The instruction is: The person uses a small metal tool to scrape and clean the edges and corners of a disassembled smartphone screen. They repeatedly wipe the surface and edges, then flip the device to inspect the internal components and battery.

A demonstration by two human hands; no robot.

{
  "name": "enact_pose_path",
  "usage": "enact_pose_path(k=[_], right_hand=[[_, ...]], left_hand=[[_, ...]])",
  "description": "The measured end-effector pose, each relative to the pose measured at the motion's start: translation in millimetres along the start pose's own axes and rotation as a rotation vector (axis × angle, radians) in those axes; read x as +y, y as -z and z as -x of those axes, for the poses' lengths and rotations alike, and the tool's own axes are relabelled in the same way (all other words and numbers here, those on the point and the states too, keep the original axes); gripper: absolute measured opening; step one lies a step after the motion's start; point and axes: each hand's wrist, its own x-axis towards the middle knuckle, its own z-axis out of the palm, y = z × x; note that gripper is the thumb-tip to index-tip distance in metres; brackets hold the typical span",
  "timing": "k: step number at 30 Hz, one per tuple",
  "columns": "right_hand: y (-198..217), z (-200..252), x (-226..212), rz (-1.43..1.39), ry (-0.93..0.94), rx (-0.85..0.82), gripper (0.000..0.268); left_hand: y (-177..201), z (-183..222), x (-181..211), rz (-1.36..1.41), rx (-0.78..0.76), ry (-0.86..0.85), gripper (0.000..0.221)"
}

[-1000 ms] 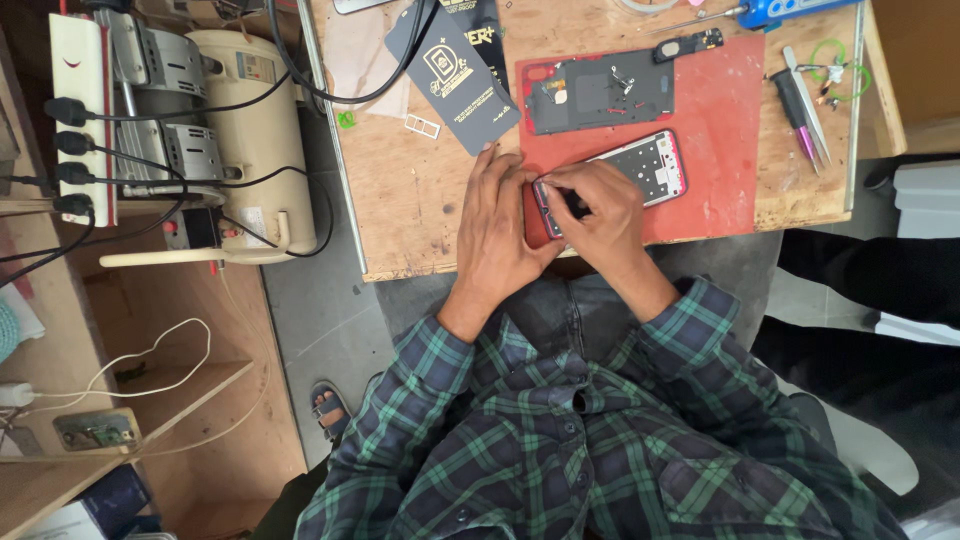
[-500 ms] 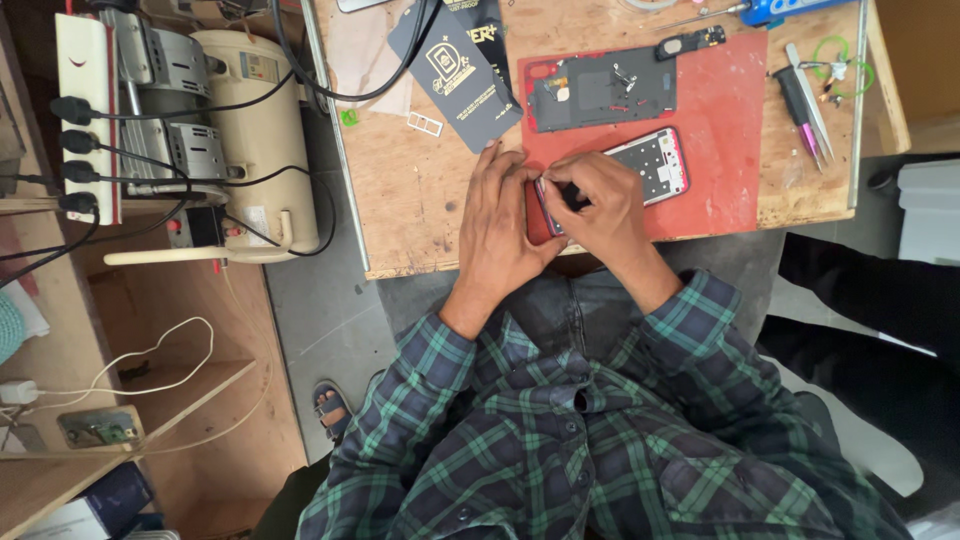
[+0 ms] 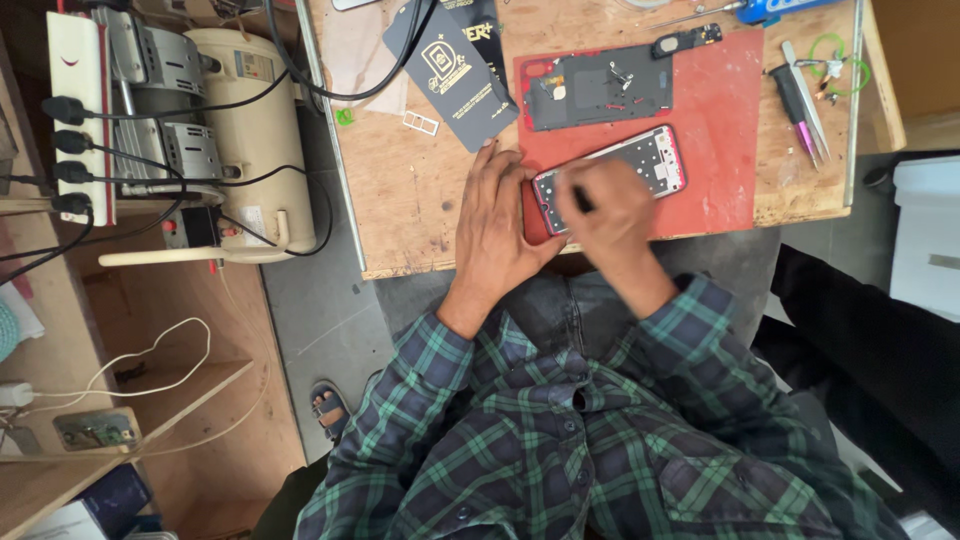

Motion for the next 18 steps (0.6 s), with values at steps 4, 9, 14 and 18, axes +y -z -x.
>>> enact_pose_path(k=[4, 9, 14, 18], right_hand=[[-4, 4, 2, -0.016, -0.015, -0.009, 0.013], [21, -11, 24, -0.011, -0.314, 0.101, 0.013], [-1, 0, 2, -0.021, -0.065, 0.019, 0.012], [-3, 7, 11, -0.069, -0.105, 0.022, 0.012]], left_hand=[[0, 1, -1, 0.007, 0.001, 0.005, 0.075], [2, 0, 0, 0.011, 0.003, 0.0, 0.074], [1, -1, 0, 0.011, -0.002, 0.017, 0.076], [2, 1, 1, 0.007, -0.006, 0.001, 0.075]])
